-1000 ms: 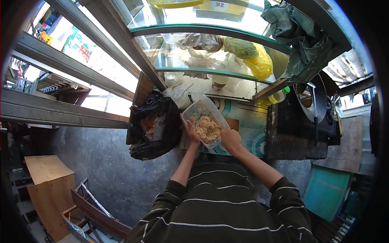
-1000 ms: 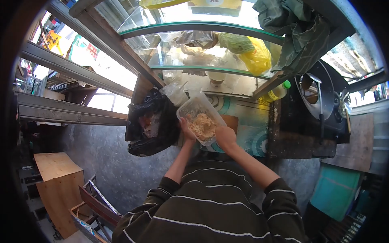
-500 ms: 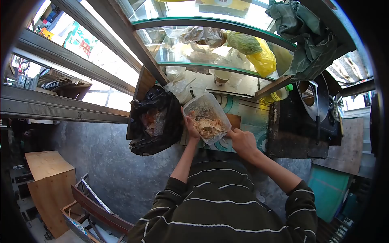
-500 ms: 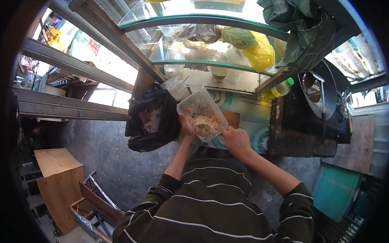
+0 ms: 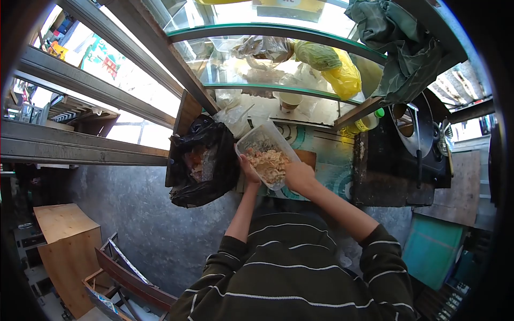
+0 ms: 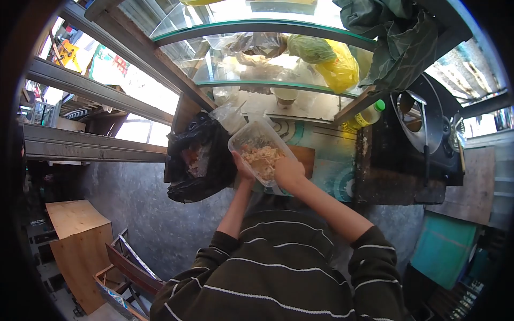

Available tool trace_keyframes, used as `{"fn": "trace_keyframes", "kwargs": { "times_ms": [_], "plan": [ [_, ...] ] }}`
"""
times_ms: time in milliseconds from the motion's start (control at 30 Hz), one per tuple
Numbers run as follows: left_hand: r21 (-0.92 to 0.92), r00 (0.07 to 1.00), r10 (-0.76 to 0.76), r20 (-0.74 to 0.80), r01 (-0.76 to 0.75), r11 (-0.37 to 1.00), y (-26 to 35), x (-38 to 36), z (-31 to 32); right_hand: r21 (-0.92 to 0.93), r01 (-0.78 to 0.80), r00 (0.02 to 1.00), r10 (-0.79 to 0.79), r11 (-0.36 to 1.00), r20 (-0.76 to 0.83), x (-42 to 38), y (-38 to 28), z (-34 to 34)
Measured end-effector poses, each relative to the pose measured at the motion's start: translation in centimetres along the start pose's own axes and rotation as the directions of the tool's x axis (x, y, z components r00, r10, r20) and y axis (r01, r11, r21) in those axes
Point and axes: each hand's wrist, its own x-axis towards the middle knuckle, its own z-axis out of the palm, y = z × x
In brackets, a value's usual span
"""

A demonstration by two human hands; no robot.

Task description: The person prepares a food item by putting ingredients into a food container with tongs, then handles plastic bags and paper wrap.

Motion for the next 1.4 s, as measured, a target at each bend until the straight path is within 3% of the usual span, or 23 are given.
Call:
{"fn": "trace_keyframes", "kwargs": {
  "times_ms": [133,200,300,433,500,567,633,800,967,1067,1133,1300,1333,1400],
  "plan": [
    [-0.012,0.989,-0.02,0.147,0.022,1.0,-0.8,0.5,-1.7,0.003,-0.048,0.999,0.048,0.999,0.013,-1.6,1.2,-4.5],
    [0.236,0.98,0.158,0.124,-0.183,0.954,1.3,-0.8,1.5,0.052,-0.055,0.998,0.055,0.997,0.002,-1.0,1.2,-1.4],
    [0.376,0.959,0.222,0.174,-0.273,0.886,2.0,-1.2,2.9,0.151,-0.044,0.999,0.045,0.988,-0.003,-1.3,0.6,5.0],
    [0.347,0.962,0.147,0.231,-0.222,0.911,2.5,-0.6,2.9,0.147,0.02,0.999,-0.027,0.989,0.047,-2.7,1.1,4.5],
    [0.135,0.966,0.007,0.257,-0.043,0.99,2.9,-0.5,2.7,0.138,-0.003,0.999,-0.004,0.99,0.049,-2.5,2.7,1.9],
    [0.128,0.97,0.006,0.242,-0.038,0.991,3.2,-0.6,2.5,0.133,-0.021,0.998,0.012,0.991,0.067,-2.4,2.9,-0.3],
    [0.1,0.976,-0.001,0.219,-0.022,0.995,3.2,-0.8,2.8,0.15,-0.036,0.997,0.045,0.988,-0.058,-2.5,2.7,-2.0],
    [0.111,0.981,0.018,0.191,-0.04,0.993,1.6,0.1,1.6,0.27,-0.084,0.983,0.124,0.959,-0.136,0.2,3.2,2.7],
    [0.113,0.985,-0.005,0.171,-0.015,0.993,-0.1,0.5,0.0,0.42,-0.139,0.981,0.184,0.897,-0.069,0.9,1.4,6.6],
    [0.071,0.978,-0.043,0.204,0.029,0.997,-1.5,1.9,-1.2,0.363,-0.161,0.985,0.173,0.918,0.001,0.4,0.5,6.3],
    [0.04,0.971,-0.067,0.229,0.06,0.997,-2.2,2.4,-2.4,0.224,-0.07,0.995,0.053,0.972,0.079,-0.6,0.3,3.5],
    [-0.026,0.953,-0.118,0.278,0.131,0.991,-4.4,3.5,-5.0,0.117,-0.043,0.999,0.039,0.992,0.033,1.1,0.2,-1.3],
    [-0.028,0.953,-0.12,0.28,0.133,0.991,-3.0,2.5,-3.2,0.122,-0.016,1.0,0.015,0.992,0.012,1.4,-0.2,-1.6],
    [0.109,0.967,-0.025,0.253,-0.003,0.994,1.9,-0.4,2.9,0.104,0.02,0.999,-0.015,0.994,-0.048,2.6,-1.9,-0.7]
  ]
}}
